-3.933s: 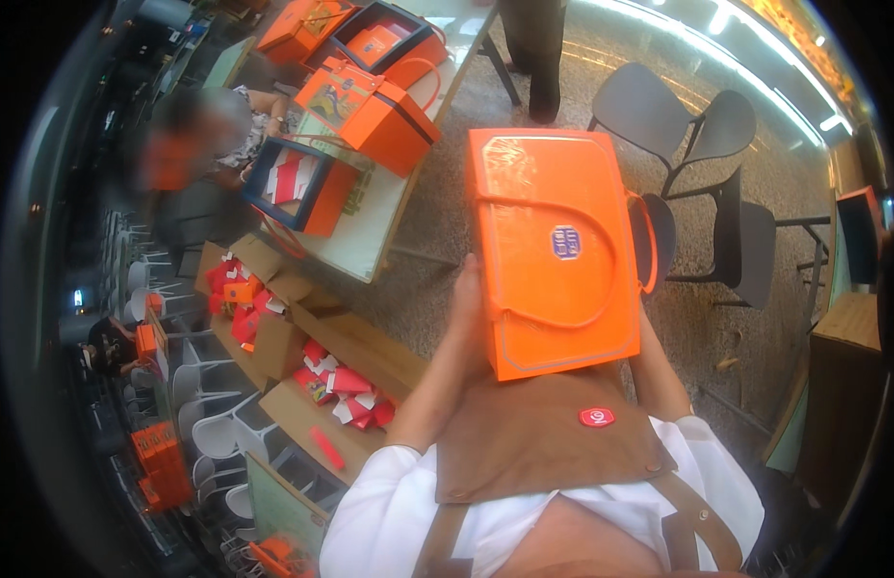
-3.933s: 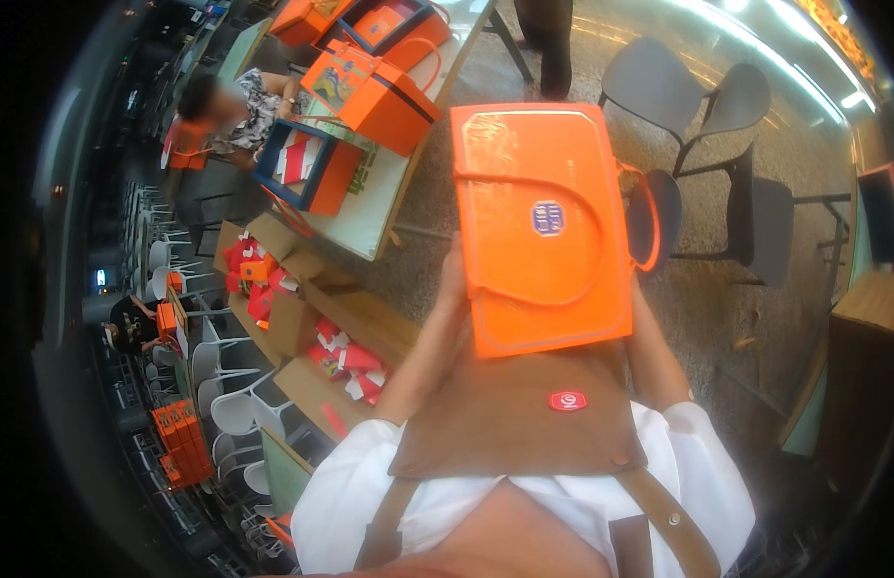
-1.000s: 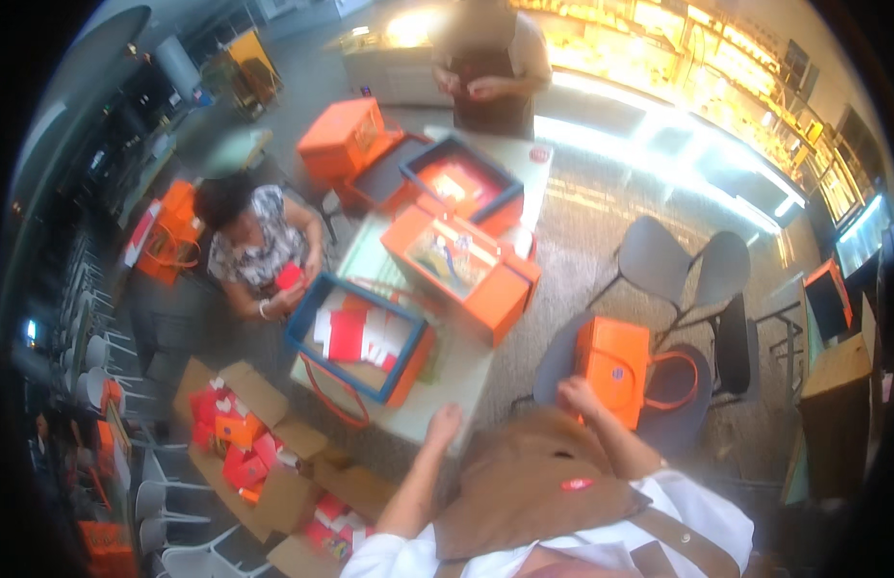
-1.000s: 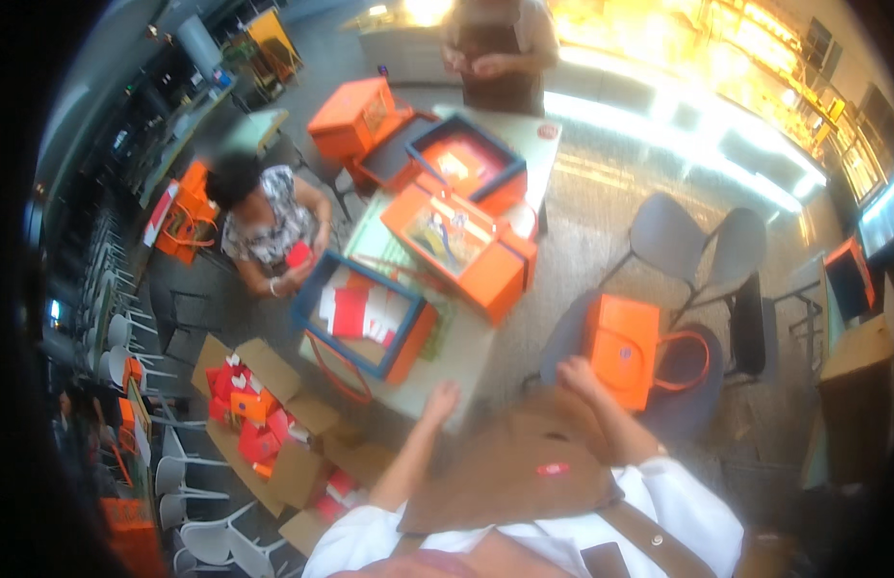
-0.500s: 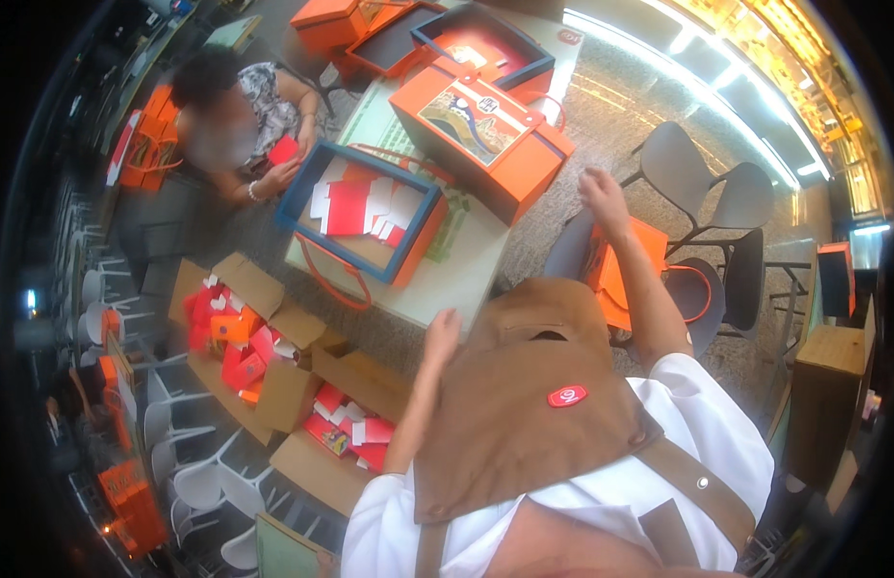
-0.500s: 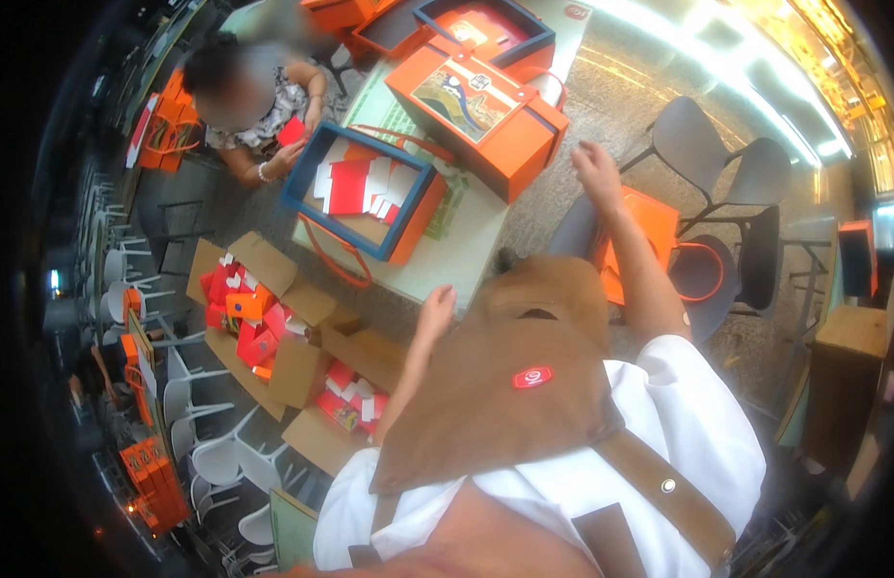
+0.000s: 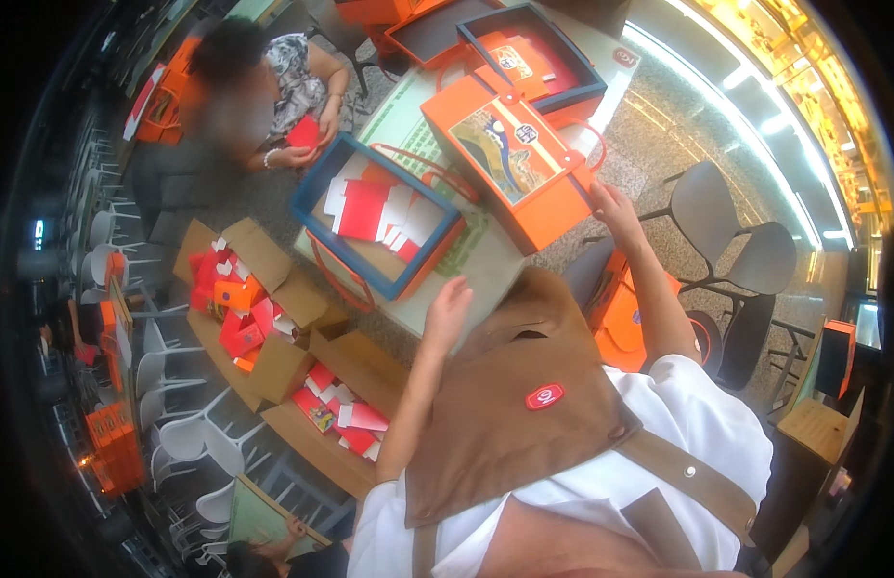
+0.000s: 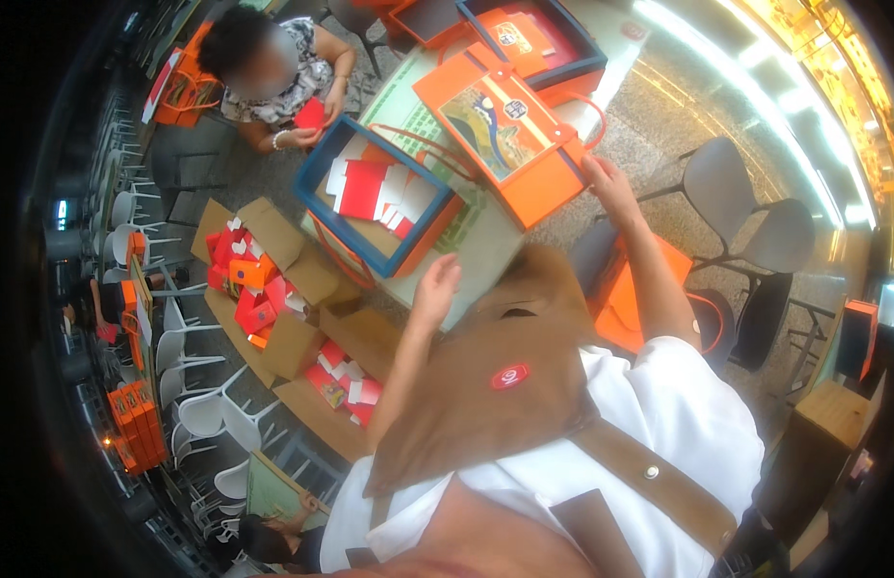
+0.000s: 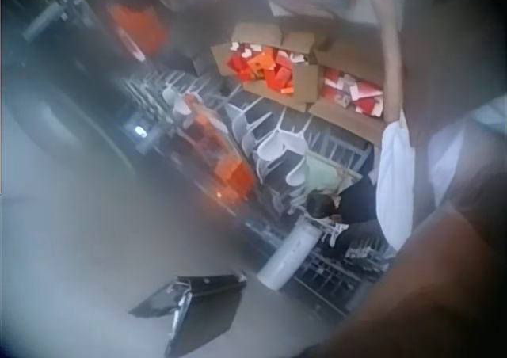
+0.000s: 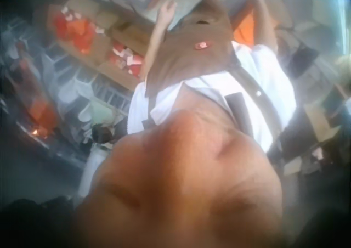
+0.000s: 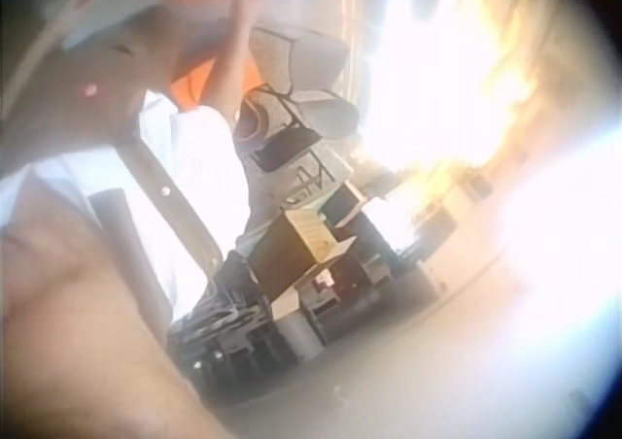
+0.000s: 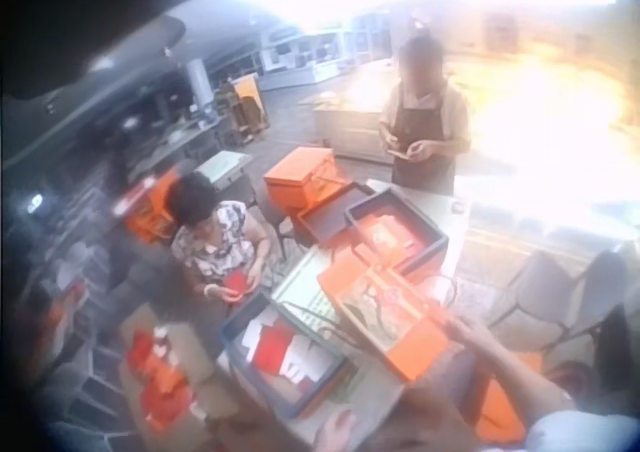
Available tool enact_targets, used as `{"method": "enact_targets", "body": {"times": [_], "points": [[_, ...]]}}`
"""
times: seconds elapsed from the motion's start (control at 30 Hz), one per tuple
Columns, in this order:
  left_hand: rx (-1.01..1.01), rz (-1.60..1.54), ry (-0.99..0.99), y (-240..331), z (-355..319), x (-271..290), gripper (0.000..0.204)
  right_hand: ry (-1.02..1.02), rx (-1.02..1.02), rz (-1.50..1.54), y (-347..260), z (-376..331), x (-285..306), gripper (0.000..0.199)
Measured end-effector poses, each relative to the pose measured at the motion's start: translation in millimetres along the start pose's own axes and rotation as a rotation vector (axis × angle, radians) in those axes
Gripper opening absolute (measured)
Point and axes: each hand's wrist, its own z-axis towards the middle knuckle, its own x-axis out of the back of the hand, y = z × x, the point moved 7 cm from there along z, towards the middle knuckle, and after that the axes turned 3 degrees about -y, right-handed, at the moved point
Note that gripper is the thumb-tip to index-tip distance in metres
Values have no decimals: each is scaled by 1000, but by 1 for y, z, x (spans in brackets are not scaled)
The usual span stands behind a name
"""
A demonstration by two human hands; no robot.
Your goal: The person assembles small orange and red paper boxes by folding flaps and tucking them into slots. They retrieve flat-packed boxes from a cardboard container, fold them into shape, and place the finished boxes into a larger orange gift bag on the table.
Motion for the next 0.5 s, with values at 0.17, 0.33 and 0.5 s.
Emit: {"method": "enact_targets", "body": {"times": [0.17,0.33,0.5], "points": [[-58,-18,-55,51,30,-33,53,-20,-19,88,-12,-14,-13,53],[-53,12,-74,86,52,-64,66,-99,29,-33,9,0,-3,53],[-117,64,-122,96,63,-89,69,-107,65,11,4,0,-6,55]]}}
